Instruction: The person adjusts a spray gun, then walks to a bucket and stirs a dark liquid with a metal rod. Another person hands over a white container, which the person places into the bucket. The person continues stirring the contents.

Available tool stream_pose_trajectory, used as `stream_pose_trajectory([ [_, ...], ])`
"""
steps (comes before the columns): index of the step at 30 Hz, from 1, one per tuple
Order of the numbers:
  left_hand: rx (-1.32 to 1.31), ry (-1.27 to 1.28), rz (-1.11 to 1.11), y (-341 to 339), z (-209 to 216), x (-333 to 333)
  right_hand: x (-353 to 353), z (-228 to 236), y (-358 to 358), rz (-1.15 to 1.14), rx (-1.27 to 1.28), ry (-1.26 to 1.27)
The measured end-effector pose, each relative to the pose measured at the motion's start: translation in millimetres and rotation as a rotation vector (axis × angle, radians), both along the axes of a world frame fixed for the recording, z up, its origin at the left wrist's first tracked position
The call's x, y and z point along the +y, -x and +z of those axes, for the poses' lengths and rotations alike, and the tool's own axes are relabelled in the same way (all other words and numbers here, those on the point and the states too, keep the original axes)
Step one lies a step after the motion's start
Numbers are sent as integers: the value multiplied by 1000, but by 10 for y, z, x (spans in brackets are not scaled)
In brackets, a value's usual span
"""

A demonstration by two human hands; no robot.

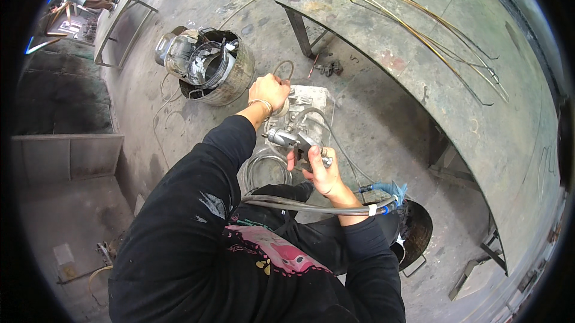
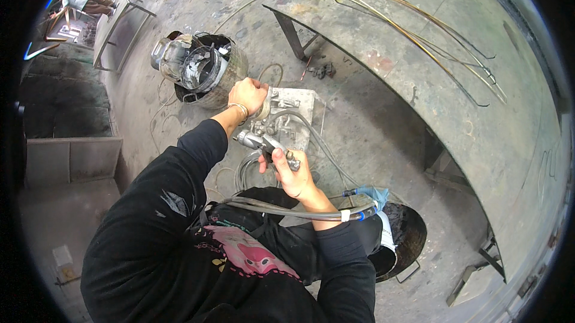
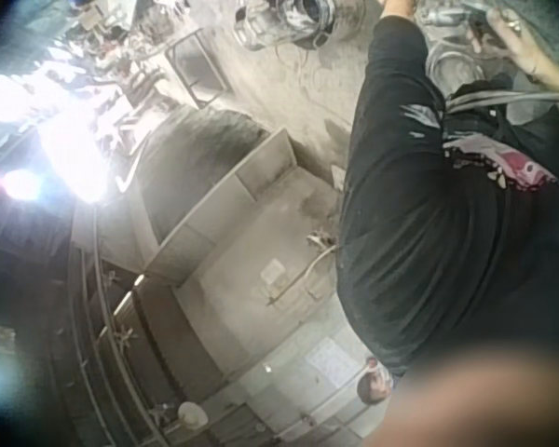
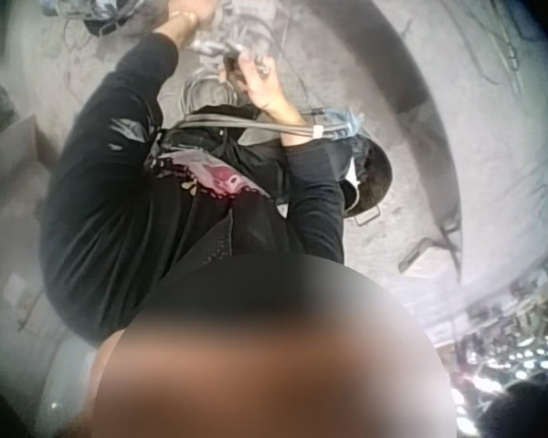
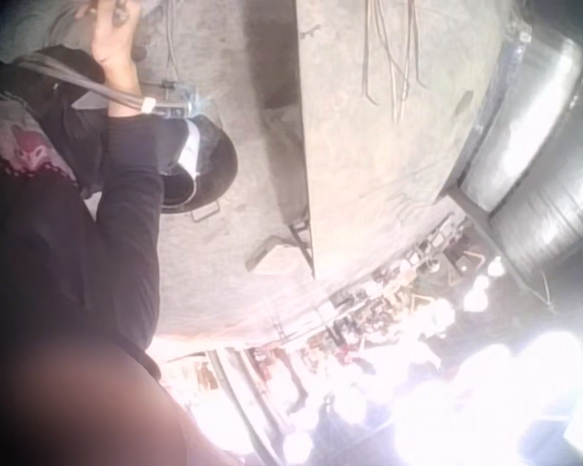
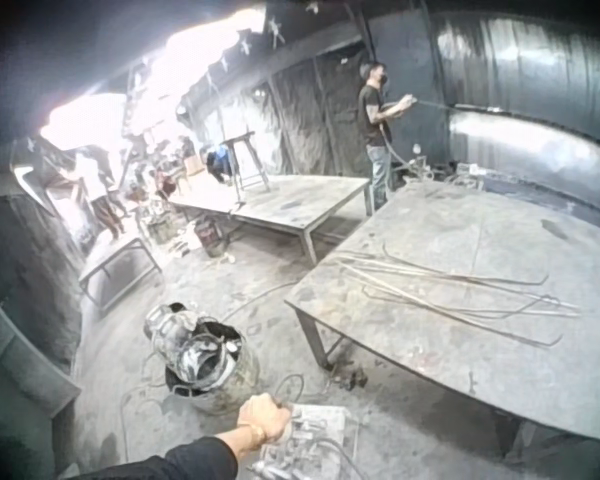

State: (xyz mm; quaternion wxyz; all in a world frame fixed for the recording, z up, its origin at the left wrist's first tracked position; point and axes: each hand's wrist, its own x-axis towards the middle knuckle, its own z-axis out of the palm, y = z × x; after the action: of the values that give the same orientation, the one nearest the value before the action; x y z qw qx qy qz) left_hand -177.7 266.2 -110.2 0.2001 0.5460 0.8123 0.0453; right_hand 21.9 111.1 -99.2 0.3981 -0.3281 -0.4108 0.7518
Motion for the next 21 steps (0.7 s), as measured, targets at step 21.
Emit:
stream_pose_trajectory([
  [21,16,-21,-44,58,-69,4,-168,-93,-146,-149,-104,43],
])
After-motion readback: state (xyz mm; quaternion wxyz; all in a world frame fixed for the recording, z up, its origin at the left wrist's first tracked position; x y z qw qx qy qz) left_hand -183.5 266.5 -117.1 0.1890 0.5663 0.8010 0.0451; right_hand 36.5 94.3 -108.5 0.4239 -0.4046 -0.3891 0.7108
